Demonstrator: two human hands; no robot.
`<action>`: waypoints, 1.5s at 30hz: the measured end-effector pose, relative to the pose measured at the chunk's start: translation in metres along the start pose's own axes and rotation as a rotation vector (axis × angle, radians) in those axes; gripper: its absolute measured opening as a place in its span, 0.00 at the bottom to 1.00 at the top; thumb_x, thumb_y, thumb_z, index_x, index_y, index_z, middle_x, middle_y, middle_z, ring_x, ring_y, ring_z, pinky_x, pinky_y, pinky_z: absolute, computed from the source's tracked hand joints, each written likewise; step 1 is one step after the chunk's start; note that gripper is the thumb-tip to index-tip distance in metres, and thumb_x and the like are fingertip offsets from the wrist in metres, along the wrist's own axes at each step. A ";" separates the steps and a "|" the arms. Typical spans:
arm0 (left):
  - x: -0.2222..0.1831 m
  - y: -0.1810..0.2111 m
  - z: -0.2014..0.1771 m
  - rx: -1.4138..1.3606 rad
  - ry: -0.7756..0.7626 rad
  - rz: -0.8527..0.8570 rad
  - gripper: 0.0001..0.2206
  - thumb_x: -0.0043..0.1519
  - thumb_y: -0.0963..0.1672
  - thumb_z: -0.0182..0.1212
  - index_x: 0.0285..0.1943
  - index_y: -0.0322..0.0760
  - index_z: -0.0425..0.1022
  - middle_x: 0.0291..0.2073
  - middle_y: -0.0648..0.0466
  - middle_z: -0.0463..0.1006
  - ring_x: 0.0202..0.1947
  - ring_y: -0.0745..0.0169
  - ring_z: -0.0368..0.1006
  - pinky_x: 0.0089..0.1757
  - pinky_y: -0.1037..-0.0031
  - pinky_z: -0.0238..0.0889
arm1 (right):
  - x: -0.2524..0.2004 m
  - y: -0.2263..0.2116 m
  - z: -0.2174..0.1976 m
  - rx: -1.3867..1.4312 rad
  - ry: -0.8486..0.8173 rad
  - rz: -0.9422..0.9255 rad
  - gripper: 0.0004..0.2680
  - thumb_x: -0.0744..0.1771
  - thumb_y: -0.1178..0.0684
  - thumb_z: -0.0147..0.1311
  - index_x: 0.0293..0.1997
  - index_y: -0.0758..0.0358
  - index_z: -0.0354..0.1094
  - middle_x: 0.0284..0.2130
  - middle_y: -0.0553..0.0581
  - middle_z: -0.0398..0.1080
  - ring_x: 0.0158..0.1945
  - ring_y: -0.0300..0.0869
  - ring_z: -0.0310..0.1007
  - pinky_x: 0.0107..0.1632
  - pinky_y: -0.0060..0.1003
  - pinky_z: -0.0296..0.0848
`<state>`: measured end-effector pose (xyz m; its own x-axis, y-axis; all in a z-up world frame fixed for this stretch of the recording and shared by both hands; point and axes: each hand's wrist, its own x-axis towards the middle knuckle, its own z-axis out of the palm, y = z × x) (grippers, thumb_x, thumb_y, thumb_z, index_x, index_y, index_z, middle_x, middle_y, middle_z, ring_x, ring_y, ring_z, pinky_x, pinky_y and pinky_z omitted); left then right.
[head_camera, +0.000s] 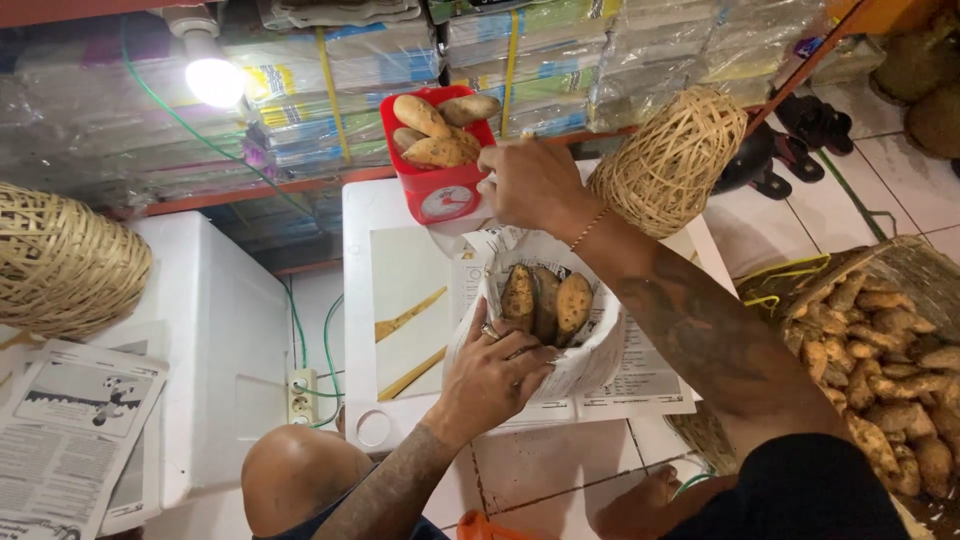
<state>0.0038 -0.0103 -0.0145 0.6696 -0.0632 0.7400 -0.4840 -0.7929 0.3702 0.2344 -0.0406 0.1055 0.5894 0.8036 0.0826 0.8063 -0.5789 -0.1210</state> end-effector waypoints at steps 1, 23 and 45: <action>-0.001 0.001 0.001 0.007 0.003 -0.003 0.08 0.66 0.51 0.60 0.41 0.53 0.83 0.34 0.60 0.79 0.43 0.56 0.76 0.69 0.44 0.40 | 0.008 -0.001 0.005 0.001 0.001 -0.008 0.09 0.67 0.45 0.51 0.44 0.52 0.75 0.39 0.59 0.78 0.48 0.57 0.78 0.50 0.58 0.75; 0.013 0.006 -0.022 -0.108 -0.138 -0.007 0.05 0.62 0.44 0.67 0.43 0.41 0.83 0.40 0.55 0.81 0.47 0.54 0.76 0.66 0.36 0.48 | 0.119 0.031 0.052 -0.143 0.115 0.147 0.13 0.64 0.58 0.49 0.54 0.56 0.68 0.50 0.59 0.70 0.53 0.55 0.71 0.53 0.55 0.68; 0.011 0.004 -0.019 -0.108 -0.105 0.009 0.04 0.61 0.44 0.69 0.42 0.41 0.83 0.40 0.56 0.81 0.51 0.53 0.73 0.64 0.39 0.52 | 0.100 0.028 0.036 -0.122 0.096 0.221 0.13 0.67 0.57 0.54 0.58 0.68 0.65 0.56 0.67 0.64 0.54 0.56 0.70 0.54 0.49 0.74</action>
<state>-0.0014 -0.0022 0.0057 0.7177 -0.1372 0.6827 -0.5437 -0.7228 0.4264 0.3140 0.0281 0.0745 0.7490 0.6427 0.1612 0.6543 -0.7558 -0.0269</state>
